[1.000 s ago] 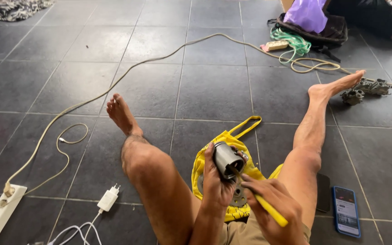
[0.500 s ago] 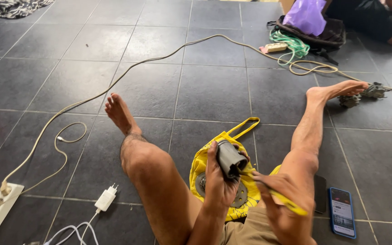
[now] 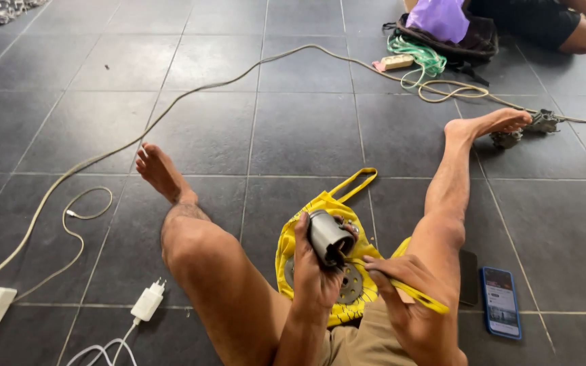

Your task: The person sits on a tiled floor and uses a yellow brush to clean the interior and exterior surfaces of a cylindrical metal mechanical part. The person rotates the part to access different areas and continues scrubbing with the brush.

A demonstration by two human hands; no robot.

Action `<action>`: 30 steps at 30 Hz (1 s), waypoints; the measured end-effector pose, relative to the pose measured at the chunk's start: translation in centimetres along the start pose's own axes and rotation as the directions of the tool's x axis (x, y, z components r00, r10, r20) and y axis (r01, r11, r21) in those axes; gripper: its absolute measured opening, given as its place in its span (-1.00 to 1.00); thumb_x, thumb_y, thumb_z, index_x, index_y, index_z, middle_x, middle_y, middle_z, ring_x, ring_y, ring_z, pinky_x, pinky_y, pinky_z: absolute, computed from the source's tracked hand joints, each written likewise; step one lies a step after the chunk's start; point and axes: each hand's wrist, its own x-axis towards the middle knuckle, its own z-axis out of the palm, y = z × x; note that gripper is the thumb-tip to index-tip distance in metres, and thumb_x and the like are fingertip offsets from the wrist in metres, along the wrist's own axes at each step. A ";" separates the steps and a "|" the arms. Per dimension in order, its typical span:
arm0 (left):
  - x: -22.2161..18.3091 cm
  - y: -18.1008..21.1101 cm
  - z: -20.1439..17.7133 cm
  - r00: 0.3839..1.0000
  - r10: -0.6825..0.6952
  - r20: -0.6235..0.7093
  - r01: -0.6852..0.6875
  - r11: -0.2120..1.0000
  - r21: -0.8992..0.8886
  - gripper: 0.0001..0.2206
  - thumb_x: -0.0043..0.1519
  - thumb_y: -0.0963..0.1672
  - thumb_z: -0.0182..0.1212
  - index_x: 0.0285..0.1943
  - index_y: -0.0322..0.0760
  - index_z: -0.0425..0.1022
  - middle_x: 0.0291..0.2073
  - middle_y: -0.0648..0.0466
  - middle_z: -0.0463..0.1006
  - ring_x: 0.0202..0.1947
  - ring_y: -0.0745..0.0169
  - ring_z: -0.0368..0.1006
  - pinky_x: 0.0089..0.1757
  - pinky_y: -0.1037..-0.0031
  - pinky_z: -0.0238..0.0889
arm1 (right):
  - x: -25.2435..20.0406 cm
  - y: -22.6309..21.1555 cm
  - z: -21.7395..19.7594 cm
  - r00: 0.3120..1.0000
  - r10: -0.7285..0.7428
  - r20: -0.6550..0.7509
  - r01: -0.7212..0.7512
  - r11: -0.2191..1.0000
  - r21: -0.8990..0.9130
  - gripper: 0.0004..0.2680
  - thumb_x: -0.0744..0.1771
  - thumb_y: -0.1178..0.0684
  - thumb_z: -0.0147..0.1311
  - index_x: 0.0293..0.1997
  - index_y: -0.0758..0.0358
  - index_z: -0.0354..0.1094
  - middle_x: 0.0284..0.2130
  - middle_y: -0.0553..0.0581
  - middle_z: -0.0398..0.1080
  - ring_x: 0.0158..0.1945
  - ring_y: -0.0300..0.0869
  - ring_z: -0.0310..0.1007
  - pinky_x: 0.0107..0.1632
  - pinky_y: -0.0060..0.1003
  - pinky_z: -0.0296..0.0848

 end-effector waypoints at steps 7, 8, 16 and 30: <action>-0.7 -0.2 -0.3 0.999 -0.035 0.011 0.035 0.999 0.014 -0.58 0.32 0.08 0.16 0.00 -0.37 0.38 -0.23 -0.03 0.52 -0.21 0.08 0.49 -0.13 0.37 0.45 | -0.4 1.1 1.7 0.994 0.111 -0.005 -0.111 0.994 0.024 -0.90 0.33 0.10 0.14 -0.17 0.26 0.55 -0.24 0.08 0.63 -0.18 -0.16 0.63 -0.11 -0.30 0.57; -0.8 -0.1 -0.2 0.999 -0.036 0.007 0.035 0.999 0.012 -0.58 0.32 0.08 0.16 0.00 -0.37 0.38 -0.23 -0.03 0.52 -0.21 0.08 0.49 -0.13 0.37 0.45 | -0.3 0.6 1.2 0.993 0.115 -0.001 -0.115 0.993 0.023 -0.90 0.33 0.10 0.14 -0.17 0.26 0.55 -0.24 0.08 0.63 -0.18 -0.16 0.63 -0.11 -0.30 0.57; -1.4 -0.3 0.2 0.990 0.075 0.116 -0.090 0.988 0.124 -0.65 0.37 0.04 0.06 -0.02 -0.36 0.38 -0.20 -0.07 0.49 -0.20 -0.03 0.45 -0.10 0.32 0.41 | -0.8 1.1 1.0 0.985 0.174 -0.018 -0.171 0.979 0.112 -0.88 0.36 0.11 0.08 -0.19 0.27 0.54 -0.27 0.06 0.63 -0.16 -0.20 0.62 -0.04 -0.35 0.56; -2.0 0.1 -0.7 0.943 -0.006 0.334 -0.167 0.858 0.485 -0.60 0.20 -0.13 0.11 0.23 -0.14 0.21 -0.01 -0.29 0.47 -0.11 -0.27 0.53 -0.13 0.06 0.47 | -2.8 5.7 -4.6 0.782 0.477 -0.401 -0.258 0.833 0.489 -0.77 0.46 -0.02 -0.05 0.10 0.37 0.17 -0.11 0.22 0.31 -0.16 -0.02 0.49 0.00 -0.22 0.65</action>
